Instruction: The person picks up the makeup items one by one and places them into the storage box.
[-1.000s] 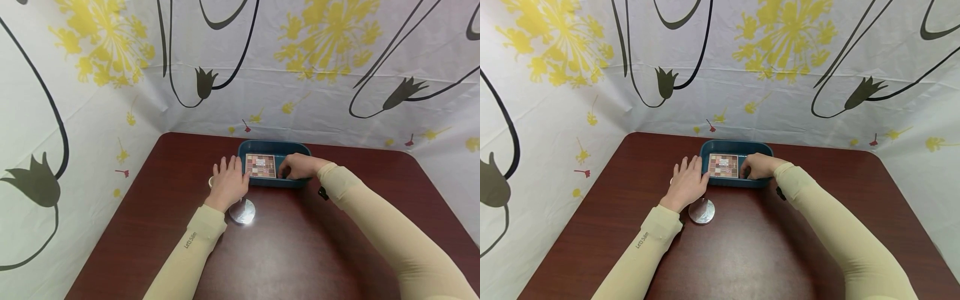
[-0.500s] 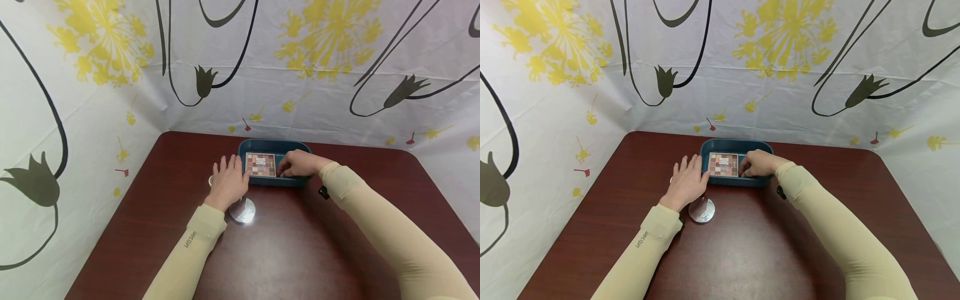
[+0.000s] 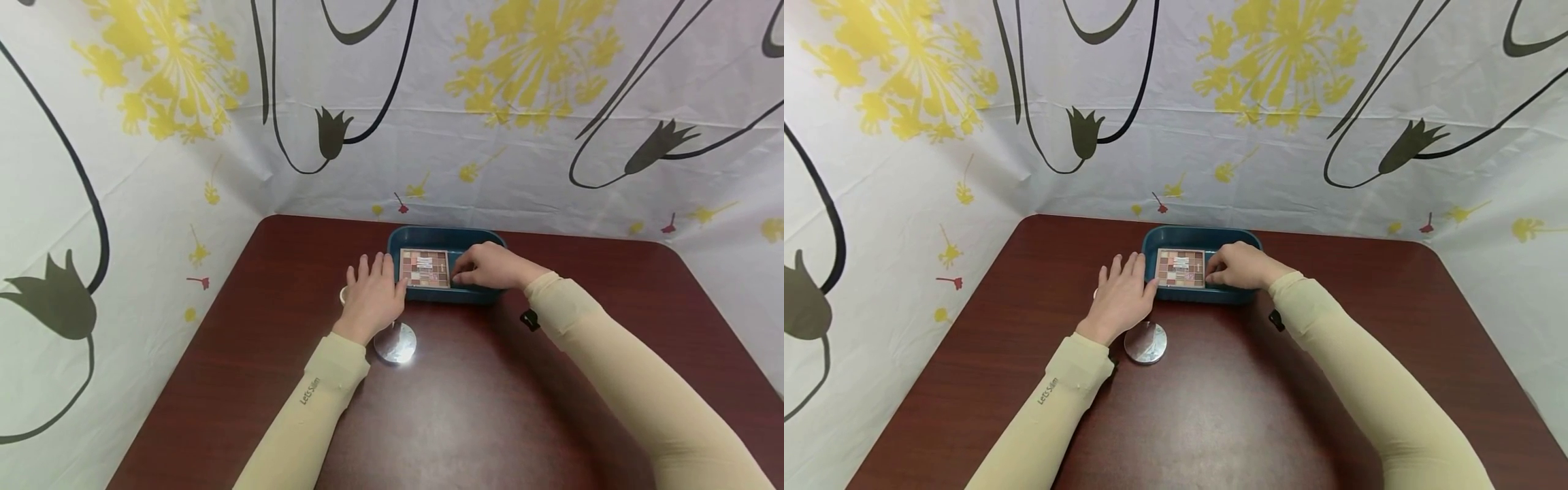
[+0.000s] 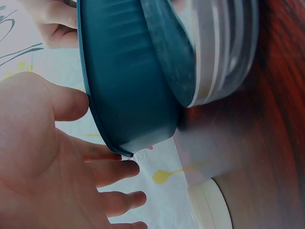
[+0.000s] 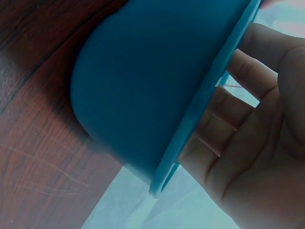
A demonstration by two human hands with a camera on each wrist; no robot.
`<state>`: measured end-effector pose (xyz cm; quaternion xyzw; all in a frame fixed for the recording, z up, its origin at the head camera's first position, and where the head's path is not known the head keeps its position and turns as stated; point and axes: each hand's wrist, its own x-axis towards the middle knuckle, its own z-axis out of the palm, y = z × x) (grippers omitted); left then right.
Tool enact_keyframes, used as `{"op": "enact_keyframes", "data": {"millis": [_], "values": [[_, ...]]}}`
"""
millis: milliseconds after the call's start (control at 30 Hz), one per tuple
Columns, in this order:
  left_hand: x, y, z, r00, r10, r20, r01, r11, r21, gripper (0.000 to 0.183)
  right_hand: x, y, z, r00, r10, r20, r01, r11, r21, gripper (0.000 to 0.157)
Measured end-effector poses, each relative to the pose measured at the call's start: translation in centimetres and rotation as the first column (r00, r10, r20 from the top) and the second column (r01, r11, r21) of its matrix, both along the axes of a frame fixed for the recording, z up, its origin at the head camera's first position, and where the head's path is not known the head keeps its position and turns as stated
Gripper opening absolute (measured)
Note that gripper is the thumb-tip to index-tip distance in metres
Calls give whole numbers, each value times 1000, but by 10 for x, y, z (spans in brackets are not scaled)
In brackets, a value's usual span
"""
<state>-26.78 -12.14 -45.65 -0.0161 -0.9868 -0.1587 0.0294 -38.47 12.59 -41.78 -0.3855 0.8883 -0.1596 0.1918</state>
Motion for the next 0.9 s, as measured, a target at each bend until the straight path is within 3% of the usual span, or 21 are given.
{"op": "enact_keyframes", "data": {"millis": [433, 667, 900], "values": [[-2, 1, 1, 1000, -4, 8, 4, 1000, -15, 70, 22, 9, 11, 981, -103, -162, 85, 990, -111, 20], [-2, 0, 0, 1000, -3, 18, 3, 1000, -6, 71, 39, 8, 16, 945, -182, -271, 144, 977, -156, 19], [-1, -1, 0, 1000, -2, 27, 2, 1000, 7, 70, 54, 10, 7, 897, -281, -342, 219, 953, -211, 28]]}}
